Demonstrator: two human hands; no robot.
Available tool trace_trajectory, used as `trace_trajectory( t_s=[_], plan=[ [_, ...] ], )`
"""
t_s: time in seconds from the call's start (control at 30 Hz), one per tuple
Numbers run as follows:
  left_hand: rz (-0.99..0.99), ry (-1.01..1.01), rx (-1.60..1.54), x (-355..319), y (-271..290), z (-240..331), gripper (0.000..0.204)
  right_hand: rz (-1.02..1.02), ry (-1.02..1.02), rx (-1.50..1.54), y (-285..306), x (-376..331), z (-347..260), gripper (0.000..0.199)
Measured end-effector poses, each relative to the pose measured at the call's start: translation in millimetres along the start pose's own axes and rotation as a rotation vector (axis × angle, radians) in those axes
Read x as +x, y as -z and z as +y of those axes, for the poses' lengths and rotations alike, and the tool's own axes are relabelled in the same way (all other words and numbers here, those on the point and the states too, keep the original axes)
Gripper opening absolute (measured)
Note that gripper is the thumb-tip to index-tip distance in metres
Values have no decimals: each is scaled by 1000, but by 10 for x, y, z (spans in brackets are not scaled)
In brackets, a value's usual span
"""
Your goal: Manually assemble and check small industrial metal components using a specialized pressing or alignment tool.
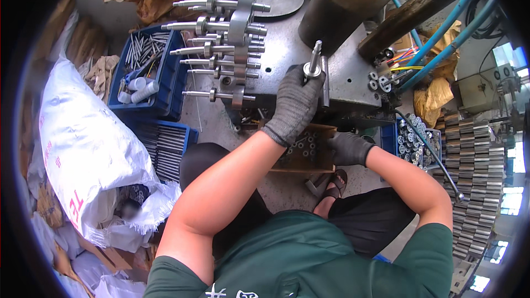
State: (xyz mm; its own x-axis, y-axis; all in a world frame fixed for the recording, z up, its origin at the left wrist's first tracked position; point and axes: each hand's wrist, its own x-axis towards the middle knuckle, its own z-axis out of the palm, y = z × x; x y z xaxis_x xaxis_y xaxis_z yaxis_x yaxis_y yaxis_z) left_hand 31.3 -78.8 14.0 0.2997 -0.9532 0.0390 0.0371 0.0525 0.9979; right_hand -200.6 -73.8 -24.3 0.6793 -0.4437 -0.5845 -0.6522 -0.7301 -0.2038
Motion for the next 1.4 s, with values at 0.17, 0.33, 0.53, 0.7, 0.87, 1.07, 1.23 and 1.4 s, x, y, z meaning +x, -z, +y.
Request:
trace_trajectory(
  t_s=[0.17,0.33,0.53,0.7,0.87,1.07,1.23,1.4],
  plan=[
    [-25,281,-496,-264,-91,206,29,315,-101,1,956,-389,-37,28],
    [-119,469,-643,-273,-147,76,26,560,-143,44,1390,-43,209,23],
    [-94,584,-675,-241,-109,132,28,510,-272,-231,1640,398,244,27],
    [-90,583,-664,-254,-59,123,28,441,-285,-134,1762,319,126,33],
    [-90,572,-682,-247,-52,197,30,539,-251,-231,1770,221,192,30],
    [-92,597,-679,-251,-114,228,26,760,-191,-169,1939,-65,264,24],
    [-192,560,-701,-295,-91,81,20,1039,9,-127,2310,-542,-169,21],
    [-236,583,-671,-402,-123,150,31,1454,114,3,2759,-541,-350,12]
  ],
)
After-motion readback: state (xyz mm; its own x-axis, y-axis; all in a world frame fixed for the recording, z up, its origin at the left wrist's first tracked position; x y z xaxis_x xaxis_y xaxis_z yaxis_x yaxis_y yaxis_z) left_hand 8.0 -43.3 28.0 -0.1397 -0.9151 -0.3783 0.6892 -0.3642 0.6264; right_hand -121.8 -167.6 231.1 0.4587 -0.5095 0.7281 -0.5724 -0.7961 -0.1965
